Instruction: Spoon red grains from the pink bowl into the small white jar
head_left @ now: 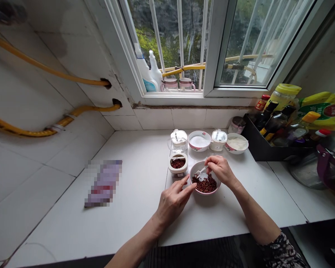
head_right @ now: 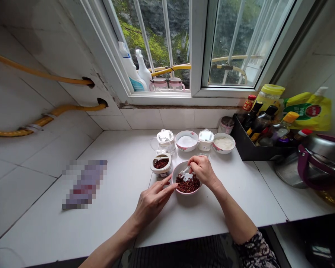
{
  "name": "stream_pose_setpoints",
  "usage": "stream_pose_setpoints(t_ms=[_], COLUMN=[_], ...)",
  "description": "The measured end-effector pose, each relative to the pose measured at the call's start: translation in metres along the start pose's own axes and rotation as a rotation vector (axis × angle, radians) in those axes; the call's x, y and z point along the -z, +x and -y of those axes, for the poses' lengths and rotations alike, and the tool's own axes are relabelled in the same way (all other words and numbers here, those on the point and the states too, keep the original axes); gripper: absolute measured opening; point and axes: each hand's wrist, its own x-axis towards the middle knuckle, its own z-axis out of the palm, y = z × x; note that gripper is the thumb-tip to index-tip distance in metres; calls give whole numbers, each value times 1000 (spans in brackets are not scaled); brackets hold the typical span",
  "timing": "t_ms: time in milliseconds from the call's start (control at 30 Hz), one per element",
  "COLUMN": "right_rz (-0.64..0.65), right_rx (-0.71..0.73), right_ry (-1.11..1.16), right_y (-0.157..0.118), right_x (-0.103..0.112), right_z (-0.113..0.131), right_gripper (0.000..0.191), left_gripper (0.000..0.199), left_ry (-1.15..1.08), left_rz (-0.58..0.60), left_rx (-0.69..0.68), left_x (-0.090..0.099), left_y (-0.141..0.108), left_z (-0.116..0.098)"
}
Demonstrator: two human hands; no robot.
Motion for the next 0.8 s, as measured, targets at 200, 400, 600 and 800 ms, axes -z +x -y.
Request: stream_pose_setpoints(t_ms=[200, 400, 600, 800], right_rz=[3, 4, 28, 25], right_rx=[10, 32, 24, 16], right_ry=[-43, -75, -110, -135], right_y=[0, 0, 0, -1], right_x=[-1, 0, 0, -2], right_z=[-1, -1, -3, -3], right_gripper=[18, 18, 18, 19], left_gripper=[27, 25, 25, 25], left_ry=[2, 4, 8, 8], left_rz=[4, -4, -7, -5], left_rx=[7, -1, -1, 3], left_x=[0, 0, 0, 0], left_y=[-1, 0, 0, 1], left_z=[0, 0, -1, -1])
